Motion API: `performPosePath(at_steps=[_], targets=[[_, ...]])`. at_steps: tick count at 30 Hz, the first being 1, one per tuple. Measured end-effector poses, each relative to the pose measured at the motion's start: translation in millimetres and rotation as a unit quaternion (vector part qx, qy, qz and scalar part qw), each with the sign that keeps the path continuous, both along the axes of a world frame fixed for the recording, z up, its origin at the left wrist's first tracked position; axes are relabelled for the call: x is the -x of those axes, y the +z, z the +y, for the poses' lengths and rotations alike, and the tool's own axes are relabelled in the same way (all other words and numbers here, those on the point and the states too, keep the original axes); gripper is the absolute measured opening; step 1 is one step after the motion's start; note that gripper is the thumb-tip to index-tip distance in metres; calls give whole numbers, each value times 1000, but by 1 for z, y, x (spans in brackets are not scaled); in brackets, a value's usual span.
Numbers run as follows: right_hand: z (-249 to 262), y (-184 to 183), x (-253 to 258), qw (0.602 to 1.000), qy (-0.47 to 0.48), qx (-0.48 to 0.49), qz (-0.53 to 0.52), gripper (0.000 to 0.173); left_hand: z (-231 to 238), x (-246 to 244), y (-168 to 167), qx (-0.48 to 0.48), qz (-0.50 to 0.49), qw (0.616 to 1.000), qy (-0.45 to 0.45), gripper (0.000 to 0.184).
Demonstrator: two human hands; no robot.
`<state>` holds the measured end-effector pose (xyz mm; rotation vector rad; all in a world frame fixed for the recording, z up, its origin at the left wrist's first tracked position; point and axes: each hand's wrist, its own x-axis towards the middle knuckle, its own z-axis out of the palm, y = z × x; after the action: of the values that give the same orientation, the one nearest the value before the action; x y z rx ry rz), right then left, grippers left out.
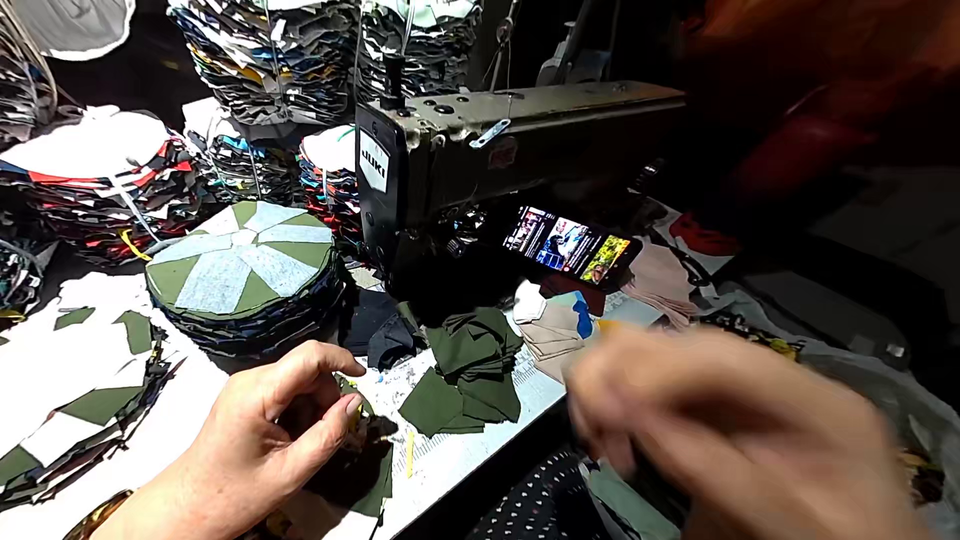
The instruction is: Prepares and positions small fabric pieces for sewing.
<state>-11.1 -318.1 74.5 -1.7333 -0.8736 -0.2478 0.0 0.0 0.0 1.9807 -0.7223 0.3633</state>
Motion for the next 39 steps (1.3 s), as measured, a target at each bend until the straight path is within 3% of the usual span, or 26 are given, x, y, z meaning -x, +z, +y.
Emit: performPosePath(at_steps=[2, 4, 8, 10, 12, 16, 19, 24, 27, 29, 34, 39], targets=[[-28, -26, -53, 965, -223, 135, -32, 15, -1, 0, 0, 3, 3, 1000, -6, 19], [-47, -49, -87, 905, -363, 219, 15, 18, -2, 1, -1, 4, -2, 1000, -9, 20], [-37, -76, -107, 825, -450, 332, 74, 37, -2, -1, -3, -18, -17, 1000, -13, 22], [-27, -83, -108, 804, -470, 356, 74, 44, -1, -2, -5, -33, -24, 999, -13, 24], [-21, -87, -107, 804, -482, 344, 49, 38, 0, -2, -5, -39, -23, 999, -11, 24], [-19, -90, -107, 831, -462, 309, -20, 13, 0, -2, -5, -40, -20, 999, -11, 23], [-21, -93, -108, 860, -441, 258, -14, 7, -1, -1, -6, -30, -21, 999, -10, 22], [-38, -88, -113, 928, -367, 25, 56, 12, -4, 4, -1, 1, -8, 1000, 1, 19], [-44, -73, -108, 934, -310, -126, 129, 22, -7, 5, 2, 67, 28, 997, -8, 18], [-42, -58, -98, 934, -269, -178, 155, 27, -11, 6, 3, 119, 70, 990, -19, 21], [-11, -30, -55, 969, -119, -163, 140, 33, -21, 14, 12, 207, 222, 951, -64, 36], [53, -36, -17, 989, -15, -92, 111, 32, -28, 21, 15, 252, 326, 899, -151, 65]])
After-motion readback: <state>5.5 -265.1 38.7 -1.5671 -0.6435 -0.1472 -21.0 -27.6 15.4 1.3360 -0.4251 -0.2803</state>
